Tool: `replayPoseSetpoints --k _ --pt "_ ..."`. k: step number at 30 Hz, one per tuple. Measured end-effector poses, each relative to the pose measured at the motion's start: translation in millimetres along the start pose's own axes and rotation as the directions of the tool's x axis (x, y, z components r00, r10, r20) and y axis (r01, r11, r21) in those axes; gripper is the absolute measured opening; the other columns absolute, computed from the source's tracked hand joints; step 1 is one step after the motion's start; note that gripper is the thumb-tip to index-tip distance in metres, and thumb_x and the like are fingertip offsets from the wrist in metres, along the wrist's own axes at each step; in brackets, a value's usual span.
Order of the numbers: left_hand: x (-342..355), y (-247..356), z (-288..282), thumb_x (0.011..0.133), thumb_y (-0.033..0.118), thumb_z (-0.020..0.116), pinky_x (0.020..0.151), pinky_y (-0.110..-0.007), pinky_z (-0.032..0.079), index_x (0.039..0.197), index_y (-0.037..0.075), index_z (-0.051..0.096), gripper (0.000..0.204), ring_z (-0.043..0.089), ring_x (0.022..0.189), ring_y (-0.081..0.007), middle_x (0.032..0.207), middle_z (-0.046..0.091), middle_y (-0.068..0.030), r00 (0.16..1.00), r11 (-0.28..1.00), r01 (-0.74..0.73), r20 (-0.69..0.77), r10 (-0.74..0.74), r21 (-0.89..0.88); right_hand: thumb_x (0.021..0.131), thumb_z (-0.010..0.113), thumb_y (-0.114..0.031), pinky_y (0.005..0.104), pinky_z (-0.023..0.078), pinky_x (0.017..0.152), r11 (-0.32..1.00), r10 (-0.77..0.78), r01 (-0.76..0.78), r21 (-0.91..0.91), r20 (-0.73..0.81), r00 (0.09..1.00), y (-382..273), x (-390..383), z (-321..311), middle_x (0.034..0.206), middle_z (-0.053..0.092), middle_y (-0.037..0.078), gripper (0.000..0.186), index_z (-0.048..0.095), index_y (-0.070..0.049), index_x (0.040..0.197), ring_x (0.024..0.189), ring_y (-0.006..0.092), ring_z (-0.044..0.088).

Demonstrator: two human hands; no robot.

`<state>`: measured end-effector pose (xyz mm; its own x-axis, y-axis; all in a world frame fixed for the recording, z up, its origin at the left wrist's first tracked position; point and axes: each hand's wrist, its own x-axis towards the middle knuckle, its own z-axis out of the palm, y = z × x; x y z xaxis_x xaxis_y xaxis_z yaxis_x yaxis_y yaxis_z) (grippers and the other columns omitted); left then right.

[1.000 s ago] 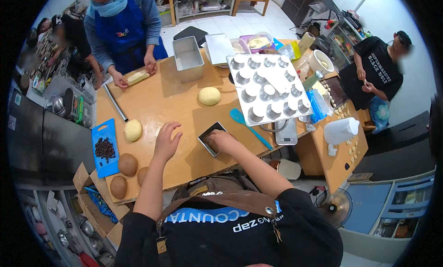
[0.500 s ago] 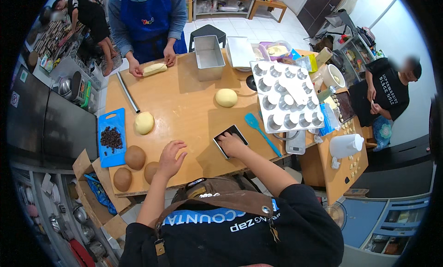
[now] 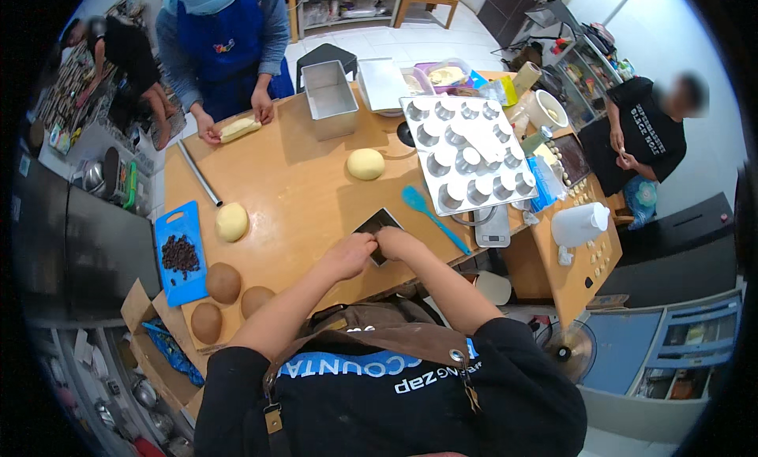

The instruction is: The person prepares dough for baking by hand and using a rolling pin on a table, placing a shaped piece of dough into a square metal tin and then rolling out another piece of dough.

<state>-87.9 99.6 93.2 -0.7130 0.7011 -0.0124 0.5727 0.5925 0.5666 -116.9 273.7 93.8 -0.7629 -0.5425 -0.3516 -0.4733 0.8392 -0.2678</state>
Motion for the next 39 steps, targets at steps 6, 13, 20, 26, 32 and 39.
replayPoseSetpoints --k 6,13,20,26,32,39 --pt "45 2 -8 0.087 0.027 0.052 0.088 -0.042 0.046 0.104 -0.002 0.061 0.035 0.056 0.104 -0.0341 0.112 0.058 -0.0195 0.930 0.980 0.040 0.351 -0.107 0.194 0.081 0.055 -0.011 0.0449 0.050 0.075 0.964 0.144 -0.115 0.240 -0.108 0.984 15 -25 -10 0.098 0.063 0.020 0.014 0.063 -0.004 0.090 0.091 0.0361 0.061" --pt "60 5 12 0.087 0.070 0.029 0.098 -0.042 0.041 0.119 0.003 0.060 0.080 0.052 0.114 -0.0356 0.130 0.049 -0.0225 0.803 0.963 0.018 0.570 -0.175 0.270 0.080 0.064 -0.015 0.0417 0.046 0.077 0.923 0.263 -0.114 0.366 -0.389 0.883 43 -42 32 0.092 0.057 0.014 0.014 0.057 -0.005 0.088 0.089 0.0331 0.056" --pt "77 -17 22 0.087 0.046 0.050 0.089 -0.045 0.047 0.114 0.005 0.061 0.050 0.058 0.103 -0.0361 0.118 0.055 -0.0228 0.909 0.986 0.001 0.411 -0.070 0.166 0.078 0.067 -0.014 0.0420 0.046 0.072 0.877 0.304 -0.102 0.470 -0.377 0.875 46 -35 35 0.087 0.058 0.014 0.015 0.057 -0.005 0.084 0.084 0.0335 0.057" --pt "81 -25 46 0.081 0.019 0.057 0.084 -0.043 0.049 0.104 0.008 0.063 0.026 0.057 0.106 -0.0280 0.111 0.058 -0.0136 0.951 0.893 -0.186 0.305 0.058 0.410 0.078 0.067 -0.014 0.0421 0.046 0.072 0.844 0.338 -0.080 0.530 -0.410 0.847 46 -35 43 0.087 0.058 0.014 0.015 0.056 -0.004 0.083 0.084 0.0333 0.057" --pt "85 -22 47 0.081 0.014 0.054 0.086 -0.041 0.048 0.107 0.012 0.063 0.028 0.058 0.104 -0.0280 0.109 0.060 -0.0113 0.930 0.883 -0.267 0.343 0.131 0.385 0.080 0.065 -0.014 0.0424 0.046 0.072 0.855 0.363 -0.116 0.505 -0.424 0.830 44 -33 46 0.091 0.058 0.015 0.015 0.055 -0.005 0.087 0.086 0.0337 0.057" --pt "93 -23 44 0.078 0.012 0.055 0.093 -0.044 0.044 0.117 0.009 0.057 0.039 0.058 0.108 -0.0295 0.120 0.057 -0.0126 0.866 0.929 -0.247 0.492 0.085 0.275 0.081 0.057 -0.009 0.0435 0.046 0.071 0.757 0.552 -0.132 0.640 -0.517 0.654 29 -22 65 0.091 0.056 0.014 0.013 0.049 -0.007 0.091 0.087 0.0346 0.056"
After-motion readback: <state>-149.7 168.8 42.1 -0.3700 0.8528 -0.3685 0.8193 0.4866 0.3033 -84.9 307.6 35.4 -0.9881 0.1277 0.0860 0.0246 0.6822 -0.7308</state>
